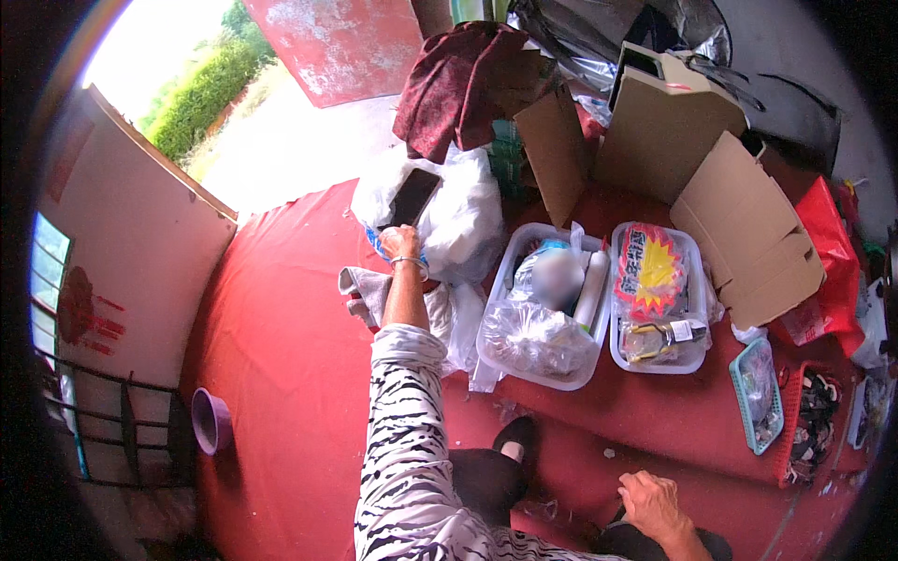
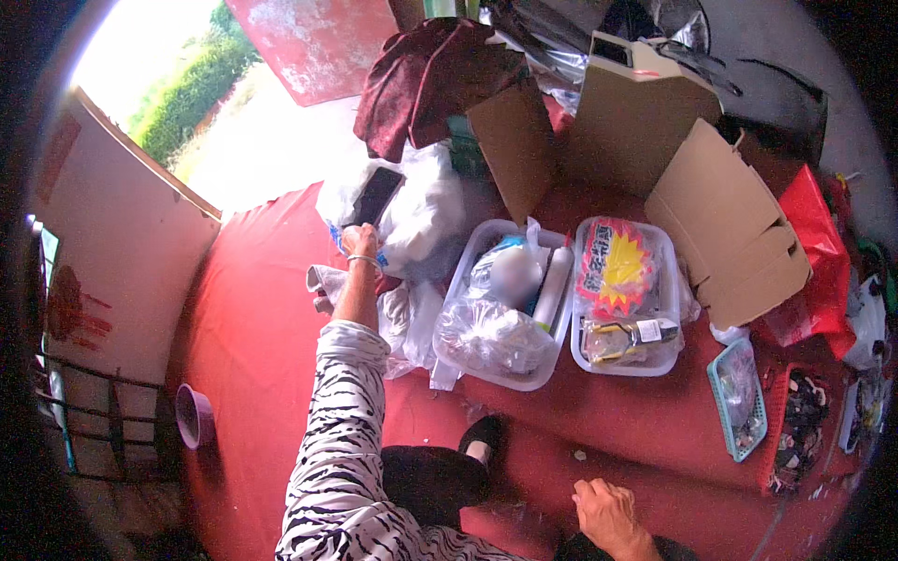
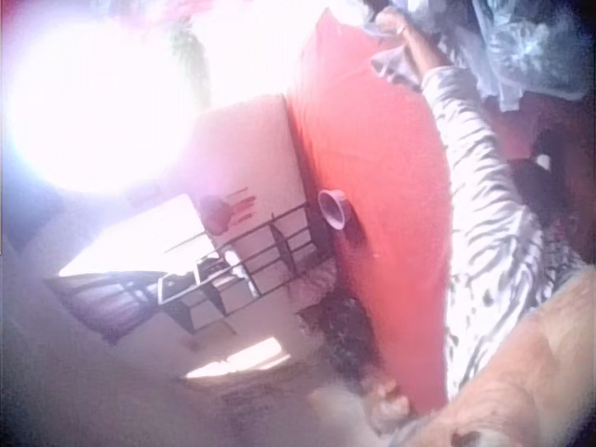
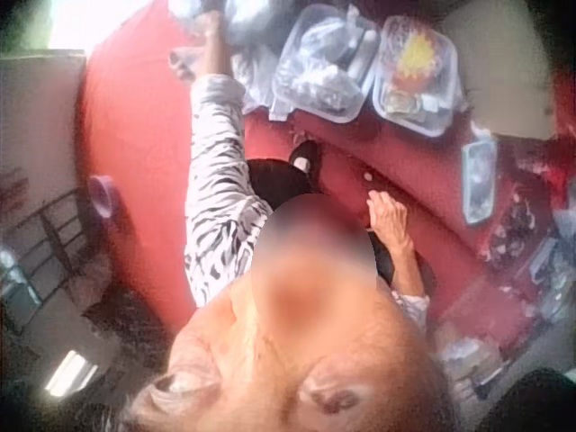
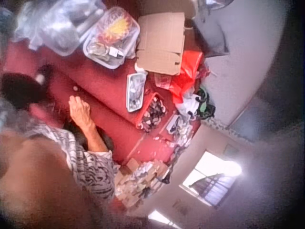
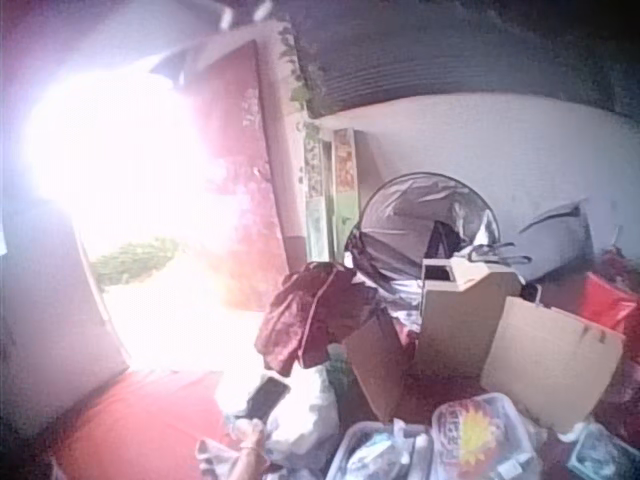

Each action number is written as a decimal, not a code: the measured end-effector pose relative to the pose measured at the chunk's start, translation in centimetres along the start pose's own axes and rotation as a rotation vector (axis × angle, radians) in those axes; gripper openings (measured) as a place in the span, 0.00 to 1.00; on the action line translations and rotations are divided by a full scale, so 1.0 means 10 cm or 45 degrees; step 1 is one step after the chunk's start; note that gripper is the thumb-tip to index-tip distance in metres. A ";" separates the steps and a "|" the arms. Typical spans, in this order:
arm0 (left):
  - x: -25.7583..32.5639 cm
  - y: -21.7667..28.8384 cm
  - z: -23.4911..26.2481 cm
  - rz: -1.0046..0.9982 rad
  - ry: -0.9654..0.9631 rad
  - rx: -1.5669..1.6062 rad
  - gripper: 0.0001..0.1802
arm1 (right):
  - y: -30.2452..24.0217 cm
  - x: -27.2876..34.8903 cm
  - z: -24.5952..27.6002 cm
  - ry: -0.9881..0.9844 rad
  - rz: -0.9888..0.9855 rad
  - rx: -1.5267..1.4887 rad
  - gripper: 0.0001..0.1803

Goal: The person sits on a red floor and organizes various small items, including plastic bags, containers, and a red basket. They pick up and inspect items, move them between containers, and place some into a cardboard box.

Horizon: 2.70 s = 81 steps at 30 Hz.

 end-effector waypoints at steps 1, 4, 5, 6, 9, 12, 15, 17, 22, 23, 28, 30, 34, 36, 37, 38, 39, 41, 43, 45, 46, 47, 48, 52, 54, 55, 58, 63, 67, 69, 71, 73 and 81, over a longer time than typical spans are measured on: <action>0.09 0.13 0.00 0.134 -0.093 0.114 0.32 | -0.02 0.01 -0.02 0.008 -0.005 0.003 0.08; 0.24 0.04 0.27 0.332 -0.089 0.421 0.42 | -0.06 0.04 0.01 0.024 0.028 0.008 0.09; 0.25 0.00 0.31 0.418 -0.043 0.445 0.42 | -0.06 0.04 0.03 0.025 0.035 0.011 0.08; 0.21 0.00 0.34 0.431 -0.051 0.597 0.37 | -0.06 0.04 0.06 0.046 0.047 0.015 0.08; 0.33 0.27 0.51 0.451 -0.249 0.694 0.30 | -0.03 0.07 0.06 0.056 -0.020 -0.006 0.09; 0.37 0.18 0.63 0.512 0.233 0.873 0.22 | -0.01 0.11 0.07 0.110 0.004 -0.022 0.09; 0.53 0.53 0.56 0.878 -0.005 0.844 0.15 | 0.00 0.14 0.05 0.141 -0.038 -0.013 0.10; 0.28 0.18 0.25 0.637 -0.061 1.298 0.15 | 0.00 0.16 0.04 0.098 -0.033 0.002 0.08; 0.03 -0.25 -0.54 0.845 -0.114 1.828 0.06 | 0.07 0.19 -0.06 0.079 -0.042 0.096 0.07; -0.07 -0.21 -0.56 0.826 -0.285 1.822 0.04 | 0.05 0.21 -0.05 0.092 -0.031 0.096 0.07; 0.00 -0.33 -0.24 1.098 -0.773 2.318 0.08 | -0.03 0.26 -0.01 0.146 0.012 0.125 0.06; 0.13 -0.38 0.15 0.628 -0.507 2.108 0.07 | -0.09 0.33 0.00 0.155 0.025 0.128 0.06; 0.55 -0.31 0.86 0.762 -0.789 1.982 0.05 | -0.23 0.44 0.10 0.412 0.139 -0.025 0.06; 0.95 -0.27 1.23 0.846 -1.013 1.937 0.04 | -0.28 0.48 0.18 0.351 0.098 -0.181 0.06; 1.22 -0.13 1.45 0.831 -1.302 1.776 0.04 | -0.30 0.50 0.25 0.403 0.088 -0.305 0.07; 1.55 0.12 1.75 0.867 -1.522 1.824 0.04 | -0.26 0.50 0.26 0.544 0.133 -0.380 0.08; 1.96 0.39 2.12 0.917 -1.736 1.856 0.04 | -0.26 0.50 0.38 0.597 0.102 -0.586 0.09; 2.78 1.00 2.90 0.800 -1.820 1.862 0.06 | -0.09 0.39 0.32 0.505 0.079 -1.241 0.15; 3.47 1.25 3.12 0.964 -2.247 1.949 0.07 | 0.06 0.28 0.29 0.454 0.191 -1.699 0.43; 4.29 1.70 3.59 1.358 -2.478 1.834 0.06 | 0.15 0.43 0.52 0.587 0.310 -1.833 0.61; 4.54 1.70 3.57 1.274 -2.479 1.826 0.07 | 0.18 0.48 0.64 0.662 0.371 -1.915 0.63; 4.80 1.78 3.69 1.315 -2.475 1.740 0.08 | 0.23 0.54 0.75 0.743 0.429 -1.987 0.64; 5.06 1.87 3.77 1.405 -2.620 1.752 0.08 | 0.31 0.62 0.84 0.820 0.486 -2.008 0.64; 5.69 1.91 3.84 1.581 -2.835 1.680 0.11 | 0.52 1.00 0.96 0.997 0.436 -2.083 0.59; 5.89 1.95 3.85 1.600 -2.922 1.700 0.12 | 0.58 1.18 0.97 1.134 0.425 -2.091 0.52; 5.97 2.00 3.86 1.614 -2.983 1.732 0.12 | 0.61 1.24 0.96 1.151 0.374 -2.102 0.51; 6.16 2.05 3.79 1.648 -3.072 1.744 0.13 | 0.67 1.39 1.00 1.251 0.227 -2.093 0.41; 6.33 2.06 3.64 1.505 -3.119 1.773 0.13 | 0.87 1.42 1.02 1.375 0.127 -2.063 0.31; 6.35 2.02 3.60 1.514 -3.081 1.719 0.13 | 0.93 1.44 1.03 1.300 0.154 -1.977 0.29; 6.35 1.99 3.59 1.424 -3.001 1.748 0.12 | 0.90 1.44 1.09 1.205 0.212 -2.043 0.30; 6.36 2.01 3.65 1.243 -2.994 1.756 0.12 | 0.80 1.45 1.19 1.131 0.371 -2.126 0.33; 6.34 2.03 3.73 1.024 -3.012 1.736 0.10 | 0.71 1.45 1.25 1.072 0.602 -2.183 0.37; 6.28 2.03 3.91 0.292 -2.866 1.722 0.06 | 0.40 1.48 1.38 0.672 1.020 -2.326 0.55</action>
Point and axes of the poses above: each hand's wrist, its own x-axis away from the middle knuckle, its own z-axis out of the back of the hand, y = z × x, the point moved 5 cm from there along -x, towards the middle knuckle, and after that the axes turned 1 degree about x, right-handed, at the moved point
